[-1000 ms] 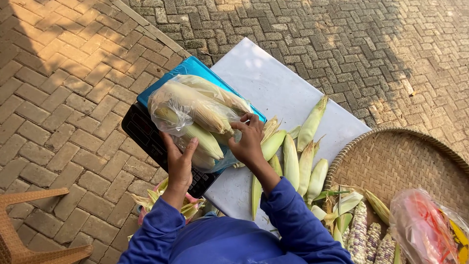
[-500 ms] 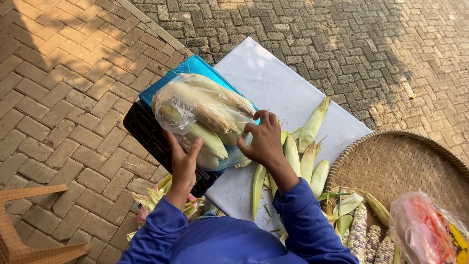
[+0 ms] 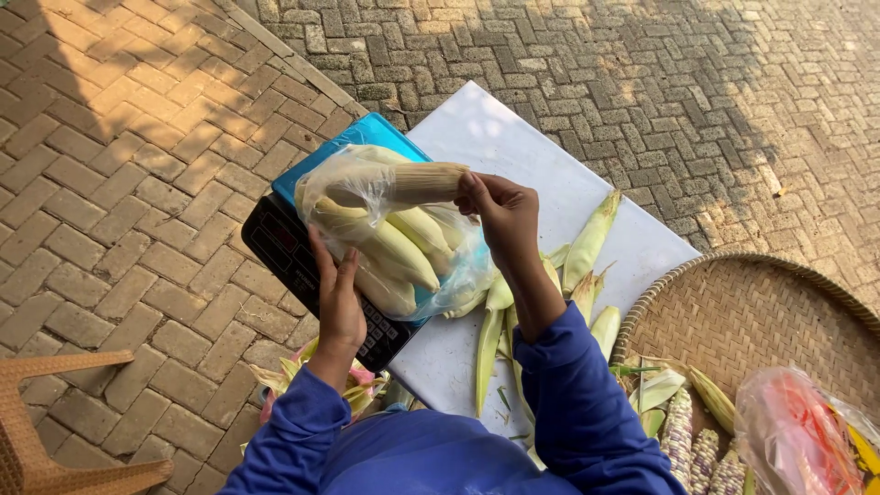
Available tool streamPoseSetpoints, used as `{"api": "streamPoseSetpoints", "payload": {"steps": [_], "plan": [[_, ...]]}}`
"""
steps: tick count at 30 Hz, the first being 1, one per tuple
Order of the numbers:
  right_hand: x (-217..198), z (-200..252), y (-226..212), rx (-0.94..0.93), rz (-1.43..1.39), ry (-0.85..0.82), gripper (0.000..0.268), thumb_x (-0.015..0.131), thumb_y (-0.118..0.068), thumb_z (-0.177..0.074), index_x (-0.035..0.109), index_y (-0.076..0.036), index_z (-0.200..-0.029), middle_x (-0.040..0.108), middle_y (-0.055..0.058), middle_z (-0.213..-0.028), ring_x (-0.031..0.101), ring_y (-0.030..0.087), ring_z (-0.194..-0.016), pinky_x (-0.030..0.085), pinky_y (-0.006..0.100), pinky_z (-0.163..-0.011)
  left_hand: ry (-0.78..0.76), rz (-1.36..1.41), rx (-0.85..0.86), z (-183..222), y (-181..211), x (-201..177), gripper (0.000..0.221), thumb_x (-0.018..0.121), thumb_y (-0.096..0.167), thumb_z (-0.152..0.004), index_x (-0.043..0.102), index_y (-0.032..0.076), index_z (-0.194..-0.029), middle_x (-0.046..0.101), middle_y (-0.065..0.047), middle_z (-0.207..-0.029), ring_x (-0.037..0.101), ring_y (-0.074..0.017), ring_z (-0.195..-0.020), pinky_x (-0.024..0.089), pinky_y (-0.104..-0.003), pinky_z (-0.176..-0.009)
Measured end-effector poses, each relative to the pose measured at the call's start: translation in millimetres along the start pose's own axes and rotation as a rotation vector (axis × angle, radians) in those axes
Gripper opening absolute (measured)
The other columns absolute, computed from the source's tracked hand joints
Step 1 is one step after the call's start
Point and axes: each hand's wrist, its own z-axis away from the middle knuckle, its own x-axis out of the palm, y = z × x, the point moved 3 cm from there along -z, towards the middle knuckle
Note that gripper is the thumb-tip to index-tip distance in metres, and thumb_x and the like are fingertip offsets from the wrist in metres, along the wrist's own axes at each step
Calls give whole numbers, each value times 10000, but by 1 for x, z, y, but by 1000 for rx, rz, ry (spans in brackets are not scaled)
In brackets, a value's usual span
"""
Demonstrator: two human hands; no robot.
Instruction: Husking corn, trimming the ends with a small knife, weighing them on a digital scale, and putting them into plastic bags.
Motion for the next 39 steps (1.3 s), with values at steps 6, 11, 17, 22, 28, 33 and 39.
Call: {"api": "streamPoseSetpoints", "payload": {"steps": [6,11,17,22,28,33,39], "plan": [[29,49,-43,-154,217,12,232,728,-169,-979,766,18,-1111,790,80,-895,732,100,-791,603,252,-732,-10,-51,11,-1,-11,-1,949,597,372,-1015,-55,122,-1658,39,-140,-1760,118,-259,-1608,115,-411,-1280],[44,110,-52,-428,531,-110,274,807,-105,-882,744,-33,-1140,763,118,-913,735,186,-783,571,298,-714,-18,-24,109,-4,5,8,893,594,343,-1039,10,118,-1676,179,-143,-1732,216,-257,-1572,164,-408,-1276],[32,115,-1,-347,500,-352,217,829,-77,-827,784,-74,-1039,780,91,-926,753,200,-801,587,308,-706,73,154,100,-11,-22,-13,796,646,216,-998,169,113,-1627,393,-113,-1558,414,-232,-1403,335,-417,-1194],[27,105,-9,-182,422,-341,117,806,-76,-863,802,-72,-980,799,75,-913,775,153,-800,605,293,-704,151,289,71,-16,-43,-37,600,602,222,-1012,374,41,-1536,500,-107,-1477,526,-231,-1337,446,-419,-1144],[39,108,-19,-15,495,-332,188,787,-133,-902,770,-57,-1073,796,93,-913,777,136,-802,613,282,-715,228,405,9,-12,-51,-43,541,533,377,-1038,426,68,-1470,531,-108,-1414,539,-241,-1311,464,-420,-1128],[64,126,5,212,521,-471,391,808,-169,-875,689,-55,-1230,792,112,-903,765,134,-774,597,289,-708,248,437,-30,1,-53,-46,571,529,424,-1035,423,66,-1468,525,-119,-1389,545,-263,-1285,479,-441,-1105],[57,158,19,66,337,-390,273,781,-64,-874,751,-42,-1144,793,109,-934,769,143,-810,611,276,-733,235,304,-56,59,-18,-20,524,528,252,-1020,376,113,-1502,533,-53,-1430,546,-195,-1280,460,-385,-1082]]}}
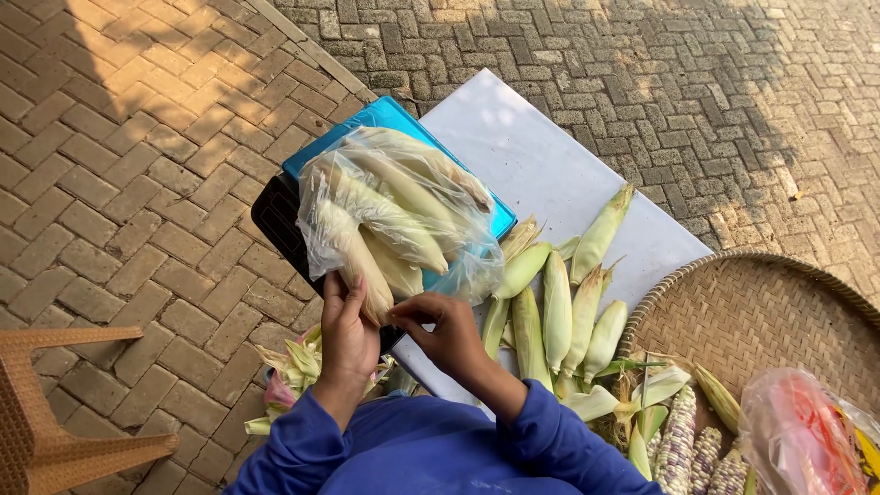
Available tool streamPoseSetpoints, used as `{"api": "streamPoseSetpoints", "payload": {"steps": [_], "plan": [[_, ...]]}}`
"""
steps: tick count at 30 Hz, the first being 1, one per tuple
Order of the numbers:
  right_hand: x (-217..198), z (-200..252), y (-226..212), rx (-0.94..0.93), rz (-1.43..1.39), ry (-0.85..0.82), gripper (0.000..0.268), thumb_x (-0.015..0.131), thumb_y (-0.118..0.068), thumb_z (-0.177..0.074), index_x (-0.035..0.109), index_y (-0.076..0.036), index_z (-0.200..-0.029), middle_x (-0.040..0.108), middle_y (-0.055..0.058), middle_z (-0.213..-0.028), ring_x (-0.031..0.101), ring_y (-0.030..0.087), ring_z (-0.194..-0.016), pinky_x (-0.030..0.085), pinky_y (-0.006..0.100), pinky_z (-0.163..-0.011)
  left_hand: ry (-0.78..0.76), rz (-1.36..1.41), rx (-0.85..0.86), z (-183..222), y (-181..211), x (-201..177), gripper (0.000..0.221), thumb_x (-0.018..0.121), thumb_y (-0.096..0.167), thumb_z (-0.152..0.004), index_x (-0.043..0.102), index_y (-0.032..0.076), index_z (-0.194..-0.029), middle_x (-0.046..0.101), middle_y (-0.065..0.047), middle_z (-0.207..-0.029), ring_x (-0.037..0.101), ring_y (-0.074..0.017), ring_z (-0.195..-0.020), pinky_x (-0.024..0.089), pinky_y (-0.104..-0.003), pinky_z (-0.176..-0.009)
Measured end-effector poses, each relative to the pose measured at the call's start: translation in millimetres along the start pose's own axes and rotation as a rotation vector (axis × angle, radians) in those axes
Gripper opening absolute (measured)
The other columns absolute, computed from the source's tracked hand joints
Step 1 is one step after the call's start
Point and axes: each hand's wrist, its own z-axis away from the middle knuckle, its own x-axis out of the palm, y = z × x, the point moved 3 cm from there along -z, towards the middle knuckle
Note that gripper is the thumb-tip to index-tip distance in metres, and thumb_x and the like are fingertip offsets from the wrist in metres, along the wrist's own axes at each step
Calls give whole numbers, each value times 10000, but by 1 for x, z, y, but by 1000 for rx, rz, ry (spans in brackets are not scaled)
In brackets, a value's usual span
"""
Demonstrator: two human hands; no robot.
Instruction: Husking corn, trimming the ends with a small knife, weighing them on a digital scale, and putting them into plastic bags.
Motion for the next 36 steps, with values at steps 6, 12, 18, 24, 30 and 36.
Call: {"api": "streamPoseSetpoints", "payload": {"steps": [6,12,18,24,30,36], "plan": [[-26,17,-27,-149,-22,-11,135,793,-51,-870,757,-28,-998,718,80,-936,696,145,-766,565,267,-687,-163,-31,-221,37,1,-10,582,571,96,-992,381,102,-1542,529,-33,-1407,526,-158,-1265,451,-355,-1071],[-55,-10,-42,-298,183,202,100,739,-110,-940,759,-37,-1006,708,88,-943,659,192,-752,534,303,-673,-331,-10,-330,33,29,4,701,672,237,-905,400,57,-1525,589,-144,-1304,618,-226,-1187,546,-404,-1020],[-50,-64,-9,-171,541,5,199,725,-241,-946,707,-57,-873,685,127,-818,659,307,-732,503,426,-664,-291,-106,-118,-10,65,21,662,662,378,-986,427,19,-1490,594,-155,-1285,620,-197,-1007,563,-348,-756],[-66,-111,35,-263,741,298,194,690,-171,-947,624,11,-952,647,210,-914,628,418,-871,509,506,-760,-407,-251,-22,-37,89,61,709,668,390,-932,429,75,-1521,643,-153,-1344,626,-174,-971,577,-312,-742],[-71,-103,39,-175,937,81,181,678,-129,-822,690,0,-948,671,220,-917,639,415,-893,520,499,-772,-379,-280,-14,-45,74,49,669,683,371,-920,481,65,-1479,590,-97,-1251,624,-174,-1032,584,-342,-778],[-79,-99,22,-25,811,142,299,775,-268,-827,738,-23,-996,726,172,-839,697,357,-818,540,467,-716,-455,-208,-52,-44,57,26,600,701,308,-965,512,3,-1445,588,-65,-1306,565,-161,-1214,477,-345,-1059]]}}
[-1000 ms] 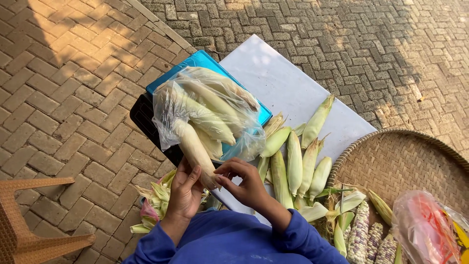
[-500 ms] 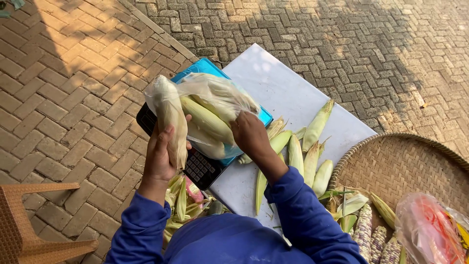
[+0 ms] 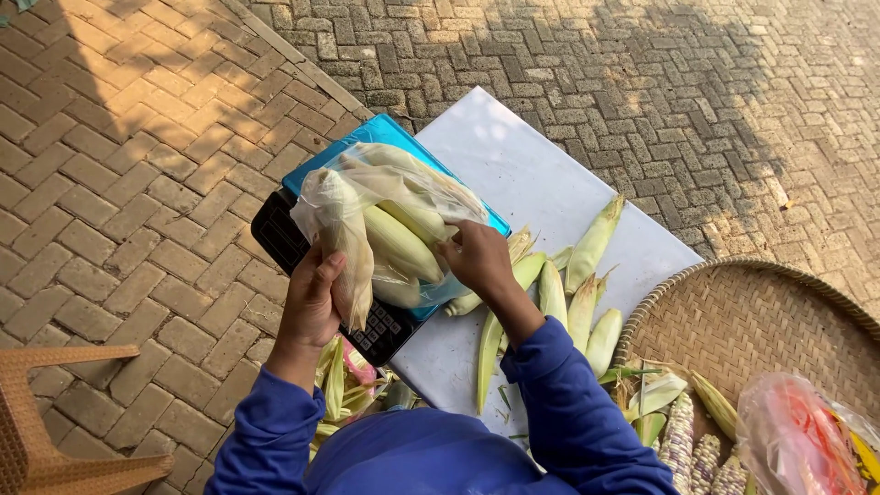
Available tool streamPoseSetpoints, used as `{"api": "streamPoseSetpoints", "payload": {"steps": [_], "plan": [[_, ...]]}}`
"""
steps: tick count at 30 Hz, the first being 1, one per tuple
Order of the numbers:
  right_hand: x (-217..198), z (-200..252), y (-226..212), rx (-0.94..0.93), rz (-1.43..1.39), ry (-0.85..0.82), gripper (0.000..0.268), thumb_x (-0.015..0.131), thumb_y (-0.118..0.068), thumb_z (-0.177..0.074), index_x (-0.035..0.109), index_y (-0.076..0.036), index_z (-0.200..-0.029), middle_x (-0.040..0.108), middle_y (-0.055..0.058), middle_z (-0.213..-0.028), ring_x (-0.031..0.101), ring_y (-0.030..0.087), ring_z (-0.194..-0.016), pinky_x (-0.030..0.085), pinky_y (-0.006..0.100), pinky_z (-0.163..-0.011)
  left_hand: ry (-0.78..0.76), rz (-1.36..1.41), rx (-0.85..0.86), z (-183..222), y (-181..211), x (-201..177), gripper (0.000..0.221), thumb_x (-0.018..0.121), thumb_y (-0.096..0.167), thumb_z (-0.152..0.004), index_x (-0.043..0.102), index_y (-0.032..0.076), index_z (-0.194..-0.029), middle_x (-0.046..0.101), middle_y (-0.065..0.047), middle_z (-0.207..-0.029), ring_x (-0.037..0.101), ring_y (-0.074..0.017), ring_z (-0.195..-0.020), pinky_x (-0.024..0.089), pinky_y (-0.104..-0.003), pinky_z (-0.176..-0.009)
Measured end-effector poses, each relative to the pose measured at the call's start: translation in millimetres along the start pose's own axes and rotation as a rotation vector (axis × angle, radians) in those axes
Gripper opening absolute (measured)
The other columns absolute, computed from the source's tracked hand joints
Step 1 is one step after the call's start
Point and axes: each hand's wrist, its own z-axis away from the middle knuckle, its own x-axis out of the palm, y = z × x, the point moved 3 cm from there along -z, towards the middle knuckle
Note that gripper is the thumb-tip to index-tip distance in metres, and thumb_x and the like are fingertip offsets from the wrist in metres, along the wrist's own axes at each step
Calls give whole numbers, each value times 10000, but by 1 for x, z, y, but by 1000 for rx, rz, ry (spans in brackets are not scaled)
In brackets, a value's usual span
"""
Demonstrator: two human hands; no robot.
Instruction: Husking corn, trimming the ends with a small knife, weighing them on a digital scale, and putting them into plastic bags.
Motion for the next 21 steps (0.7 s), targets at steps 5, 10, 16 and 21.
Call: {"api": "streamPoseSetpoints", "payload": {"steps": [5,10,16,21], "plan": [[-16,-6,-7,312,-556,-30,322,739,-219,-886,705,-4,-1124,771,95,-904,766,187,-708,564,333,-601,-3,75,-88,3,-12,7,617,716,329,-960,522,18,-1457,585,-58,-1316,560,-155,-1198,483,-334,-1036],[-1,-19,11,243,-762,147,232,693,-172,-965,734,51,-1016,789,108,-873,766,170,-752,576,288,-619,38,21,-130,5,-2,21,672,704,362,-927,496,51,-1485,580,-33,-1327,574,-124,-1180,499,-318,-1011],[-32,-4,13,218,-1106,297,369,642,-258,-1031,727,64,-872,710,103,-731,752,179,-657,611,282,-608,86,78,-160,6,12,15,802,717,445,-898,447,0,-1508,591,-142,-1349,640,-227,-1078,580,-385,-903],[-58,45,69,414,-1309,386,398,640,-299,-1026,686,21,-794,639,77,-658,636,163,-514,563,299,-513,76,100,-76,6,28,26,892,711,499,-904,374,11,-1571,568,-172,-1457,629,-249,-1123,579,-374,-920]]}}
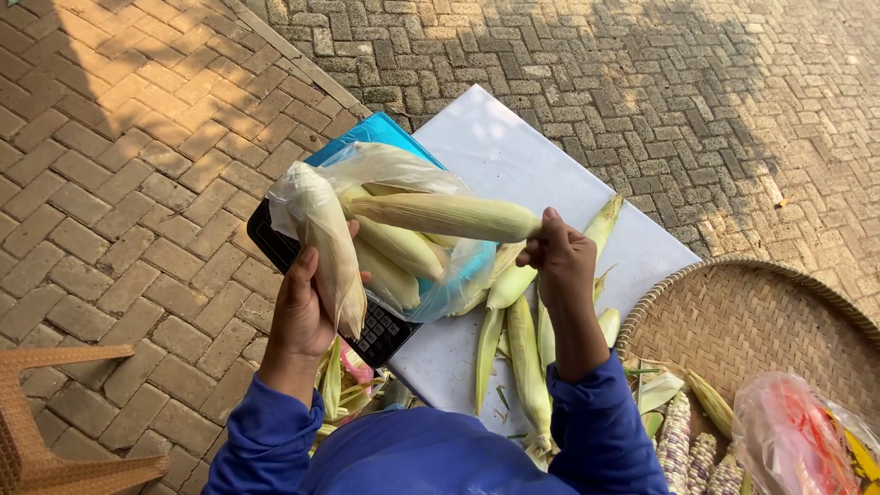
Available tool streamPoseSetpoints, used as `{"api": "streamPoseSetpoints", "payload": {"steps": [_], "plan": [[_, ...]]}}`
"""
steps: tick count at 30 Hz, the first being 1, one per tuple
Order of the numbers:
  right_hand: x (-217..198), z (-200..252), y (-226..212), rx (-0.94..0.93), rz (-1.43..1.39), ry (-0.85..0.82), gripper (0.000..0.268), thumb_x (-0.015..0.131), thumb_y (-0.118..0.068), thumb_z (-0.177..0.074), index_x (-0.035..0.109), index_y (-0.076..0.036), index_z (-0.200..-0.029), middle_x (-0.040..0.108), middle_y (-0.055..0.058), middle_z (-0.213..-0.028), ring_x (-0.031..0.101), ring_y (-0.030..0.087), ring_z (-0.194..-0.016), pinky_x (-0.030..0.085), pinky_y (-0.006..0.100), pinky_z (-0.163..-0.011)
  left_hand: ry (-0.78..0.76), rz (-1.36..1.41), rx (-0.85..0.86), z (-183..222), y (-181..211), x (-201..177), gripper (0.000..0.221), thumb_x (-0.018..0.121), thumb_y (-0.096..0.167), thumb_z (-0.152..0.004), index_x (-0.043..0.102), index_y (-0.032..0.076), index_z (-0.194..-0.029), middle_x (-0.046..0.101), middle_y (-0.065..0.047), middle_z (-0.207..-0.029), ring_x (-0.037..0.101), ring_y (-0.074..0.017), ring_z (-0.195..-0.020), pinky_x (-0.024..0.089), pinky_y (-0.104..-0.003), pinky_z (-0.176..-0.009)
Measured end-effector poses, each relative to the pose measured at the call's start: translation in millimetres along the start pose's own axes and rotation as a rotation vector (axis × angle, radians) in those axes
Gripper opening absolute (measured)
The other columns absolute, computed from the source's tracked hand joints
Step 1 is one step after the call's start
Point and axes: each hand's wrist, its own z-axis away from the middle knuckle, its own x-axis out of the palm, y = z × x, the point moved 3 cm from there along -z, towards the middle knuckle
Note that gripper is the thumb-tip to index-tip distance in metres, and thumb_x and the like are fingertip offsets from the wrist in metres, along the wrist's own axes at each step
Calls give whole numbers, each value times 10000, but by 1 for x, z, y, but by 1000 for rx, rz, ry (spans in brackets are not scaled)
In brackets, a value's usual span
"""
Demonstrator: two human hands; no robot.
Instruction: Husking corn, trimming the ends with a small knife, weighing them on a digital scale, and putting them into plastic bags.
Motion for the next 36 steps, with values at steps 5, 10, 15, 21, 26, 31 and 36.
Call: {"api": "streamPoseSetpoints", "payload": {"steps": [5,10,15,21,26,31,36], "plan": [[-73,10,34,259,-311,93,278,680,-268,-1046,657,-46,-881,609,34,-709,585,113,-578,504,265,-534,-83,4,49,1,9,31,867,677,483,-940,283,94,-1607,522,-84,-1520,624,-238,-1340,567,-377,-925],[-75,40,27,156,-357,36,251,653,-252,-1072,676,-6,-1025,673,95,-849,653,171,-706,562,311,-650,-96,-68,2,6,-5,31,722,629,475,-985,364,93,-1538,599,-138,-1330,648,-253,-1117,579,-387,-884],[-71,74,1,-74,-230,-13,350,575,-195,-1056,649,69,-1274,727,180,-1098,732,254,-956,617,416,-895,-115,-107,-100,23,-17,26,644,592,472,-976,385,107,-1464,591,-95,-1193,641,-198,-931,589,-372,-756],[-150,119,8,-205,-216,157,344,533,-156,-1090,617,85,-1320,700,218,-1216,719,310,-1101,590,467,-1015,-214,-141,-377,46,-5,37,703,555,486,-986,409,-6,-1467,577,-183,-1174,605,-183,-728,523,-315,-547],[-215,173,25,-239,-76,469,317,527,-103,-1094,597,63,-1355,667,190,-1267,690,295,-1139,583,436,-1038,-267,-226,-555,55,-6,6,879,690,477,-821,390,1,-1497,583,-192,-1119,590,-203,-658,479,-306,-455],[-237,219,55,-228,7,671,291,525,-84,-1087,587,44,-1341,651,159,-1274,683,266,-1140,579,406,-1027,-214,-242,-540,49,-15,-10,833,724,495,-820,443,-32,-1400,563,-182,-1080,589,-201,-708,486,-306,-475],[-209,236,50,-99,416,692,258,613,-120,-1019,620,0,-1248,661,126,-1184,679,254,-1089,583,393,-973,-235,-181,-482,47,-24,-1,747,763,474,-900,486,-110,-1274,531,-205,-1025,579,-224,-734,511,-332,-521]]}}
